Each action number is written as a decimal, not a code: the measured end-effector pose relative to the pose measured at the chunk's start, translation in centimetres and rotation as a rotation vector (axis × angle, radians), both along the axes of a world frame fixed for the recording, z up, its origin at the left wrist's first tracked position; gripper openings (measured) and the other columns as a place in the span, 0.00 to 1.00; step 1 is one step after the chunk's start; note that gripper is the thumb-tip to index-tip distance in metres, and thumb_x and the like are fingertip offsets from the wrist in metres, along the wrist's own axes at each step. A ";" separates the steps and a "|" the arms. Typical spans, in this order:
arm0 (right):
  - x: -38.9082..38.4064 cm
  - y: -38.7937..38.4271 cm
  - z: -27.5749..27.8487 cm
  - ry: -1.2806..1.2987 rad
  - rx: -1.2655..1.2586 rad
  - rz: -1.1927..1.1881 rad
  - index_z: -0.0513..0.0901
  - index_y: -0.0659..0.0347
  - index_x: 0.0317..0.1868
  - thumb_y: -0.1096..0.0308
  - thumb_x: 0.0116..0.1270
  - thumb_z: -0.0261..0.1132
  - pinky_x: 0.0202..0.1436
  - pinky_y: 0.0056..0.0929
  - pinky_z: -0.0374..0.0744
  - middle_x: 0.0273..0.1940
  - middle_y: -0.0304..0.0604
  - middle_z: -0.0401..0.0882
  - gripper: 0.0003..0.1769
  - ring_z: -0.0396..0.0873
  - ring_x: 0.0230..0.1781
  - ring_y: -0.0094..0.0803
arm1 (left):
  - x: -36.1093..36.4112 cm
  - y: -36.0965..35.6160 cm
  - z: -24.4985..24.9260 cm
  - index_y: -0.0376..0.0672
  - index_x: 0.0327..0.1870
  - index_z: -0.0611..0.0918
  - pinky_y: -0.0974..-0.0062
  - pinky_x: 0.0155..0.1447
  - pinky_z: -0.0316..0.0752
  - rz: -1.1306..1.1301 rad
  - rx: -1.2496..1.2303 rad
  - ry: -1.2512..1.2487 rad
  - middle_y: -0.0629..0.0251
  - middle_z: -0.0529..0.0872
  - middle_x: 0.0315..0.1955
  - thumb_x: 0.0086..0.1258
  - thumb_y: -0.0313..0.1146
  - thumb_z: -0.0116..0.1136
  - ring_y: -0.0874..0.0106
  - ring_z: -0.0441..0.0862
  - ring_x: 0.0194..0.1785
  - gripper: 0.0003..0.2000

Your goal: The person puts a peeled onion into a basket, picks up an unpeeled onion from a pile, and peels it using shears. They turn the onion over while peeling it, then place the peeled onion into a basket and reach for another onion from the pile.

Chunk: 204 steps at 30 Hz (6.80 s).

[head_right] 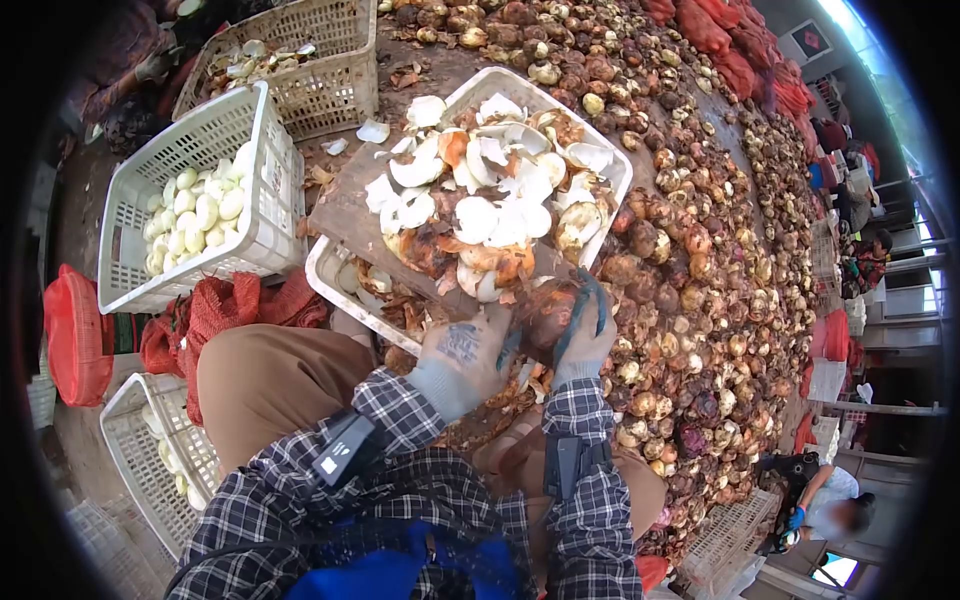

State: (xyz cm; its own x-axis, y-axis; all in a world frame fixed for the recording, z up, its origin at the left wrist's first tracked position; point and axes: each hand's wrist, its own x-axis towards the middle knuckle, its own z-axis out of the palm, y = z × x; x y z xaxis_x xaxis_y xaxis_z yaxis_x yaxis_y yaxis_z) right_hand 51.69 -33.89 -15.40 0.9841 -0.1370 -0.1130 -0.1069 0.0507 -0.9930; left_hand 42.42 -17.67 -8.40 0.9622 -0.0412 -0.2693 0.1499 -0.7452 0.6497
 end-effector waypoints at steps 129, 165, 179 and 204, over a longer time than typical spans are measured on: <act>-1.3 0.3 2.6 -0.022 0.080 -0.070 0.78 0.69 0.50 0.67 0.76 0.47 0.49 0.33 0.82 0.45 0.49 0.81 0.17 0.81 0.43 0.35 | -0.4 -4.2 -3.2 0.36 0.48 0.69 0.60 0.48 0.78 -0.022 -0.134 -0.008 0.48 0.84 0.37 0.62 0.37 0.57 0.54 0.83 0.45 0.19; -0.2 0.5 2.3 -0.057 -0.030 -0.104 0.82 0.70 0.44 0.67 0.74 0.51 0.48 0.28 0.78 0.39 0.44 0.83 0.16 0.80 0.40 0.30 | 2.6 -3.0 -2.6 0.34 0.52 0.75 0.66 0.56 0.75 -0.048 -0.108 0.278 0.48 0.84 0.45 0.65 0.40 0.56 0.59 0.82 0.52 0.20; 0.7 -9.4 0.0 0.233 -0.715 0.070 0.80 0.71 0.50 0.41 0.68 0.57 0.37 0.28 0.82 0.42 0.50 0.83 0.34 0.83 0.36 0.35 | 1.4 -2.2 -4.0 0.39 0.57 0.76 0.64 0.59 0.73 0.076 -0.191 0.325 0.50 0.83 0.48 0.67 0.44 0.53 0.59 0.79 0.55 0.22; -2.5 -2.2 13.7 -0.527 -0.203 0.348 0.68 0.65 0.65 0.45 0.50 0.76 0.57 0.38 0.79 0.58 0.53 0.75 0.49 0.78 0.56 0.40 | 1.9 3.5 6.5 0.36 0.47 0.77 0.77 0.23 0.77 0.407 -0.819 0.065 0.60 0.85 0.32 0.70 0.33 0.56 0.79 0.79 0.25 0.11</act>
